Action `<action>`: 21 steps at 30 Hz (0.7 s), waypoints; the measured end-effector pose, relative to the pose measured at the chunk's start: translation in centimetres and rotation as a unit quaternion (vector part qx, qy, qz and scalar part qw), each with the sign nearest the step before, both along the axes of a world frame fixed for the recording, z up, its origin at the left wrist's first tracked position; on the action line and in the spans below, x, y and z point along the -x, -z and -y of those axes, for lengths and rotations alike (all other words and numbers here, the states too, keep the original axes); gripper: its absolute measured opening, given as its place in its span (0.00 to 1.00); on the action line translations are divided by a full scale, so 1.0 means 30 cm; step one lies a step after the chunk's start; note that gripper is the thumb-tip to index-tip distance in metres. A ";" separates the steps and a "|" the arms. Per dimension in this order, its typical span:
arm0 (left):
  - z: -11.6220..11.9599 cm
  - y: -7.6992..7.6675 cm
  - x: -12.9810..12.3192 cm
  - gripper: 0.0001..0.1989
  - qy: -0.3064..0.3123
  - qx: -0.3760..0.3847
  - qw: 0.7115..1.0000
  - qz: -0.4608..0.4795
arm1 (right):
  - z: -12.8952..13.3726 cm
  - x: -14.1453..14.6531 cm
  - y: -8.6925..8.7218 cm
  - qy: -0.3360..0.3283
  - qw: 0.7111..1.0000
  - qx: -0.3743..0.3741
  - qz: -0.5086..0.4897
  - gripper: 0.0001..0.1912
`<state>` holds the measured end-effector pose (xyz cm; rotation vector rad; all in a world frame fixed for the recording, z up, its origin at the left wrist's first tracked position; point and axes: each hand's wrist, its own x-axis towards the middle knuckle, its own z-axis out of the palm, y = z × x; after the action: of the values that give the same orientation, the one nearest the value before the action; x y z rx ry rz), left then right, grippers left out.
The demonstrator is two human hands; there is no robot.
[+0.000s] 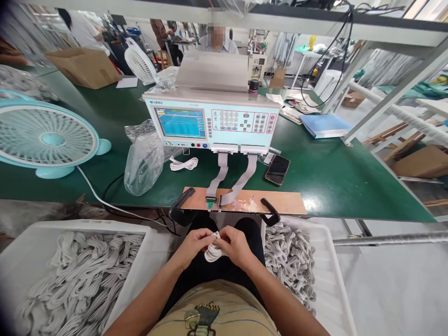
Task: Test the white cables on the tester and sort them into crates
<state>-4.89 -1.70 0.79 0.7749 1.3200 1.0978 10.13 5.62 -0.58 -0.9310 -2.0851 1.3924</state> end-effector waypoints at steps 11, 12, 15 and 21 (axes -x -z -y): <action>-0.040 0.067 -0.034 0.13 -0.160 -0.003 0.984 0.074 | -0.048 0.089 0.003 0.111 0.968 0.188 -0.119 0.14; -0.039 0.070 -0.031 0.13 -0.162 -0.006 0.985 0.064 | -0.050 0.099 0.001 0.115 0.966 0.197 -0.120 0.14; -0.038 0.071 -0.017 0.13 -0.157 -0.010 0.987 0.040 | -0.057 0.123 -0.002 0.130 0.958 0.222 -0.126 0.15; -0.047 0.075 0.011 0.15 -0.117 -0.036 0.992 -0.016 | -0.071 0.129 0.008 0.136 0.952 0.233 -0.147 0.14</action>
<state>-5.20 -0.29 -1.47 0.7058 1.4311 1.3291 6.26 7.75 -0.81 -1.0643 -1.3754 1.7767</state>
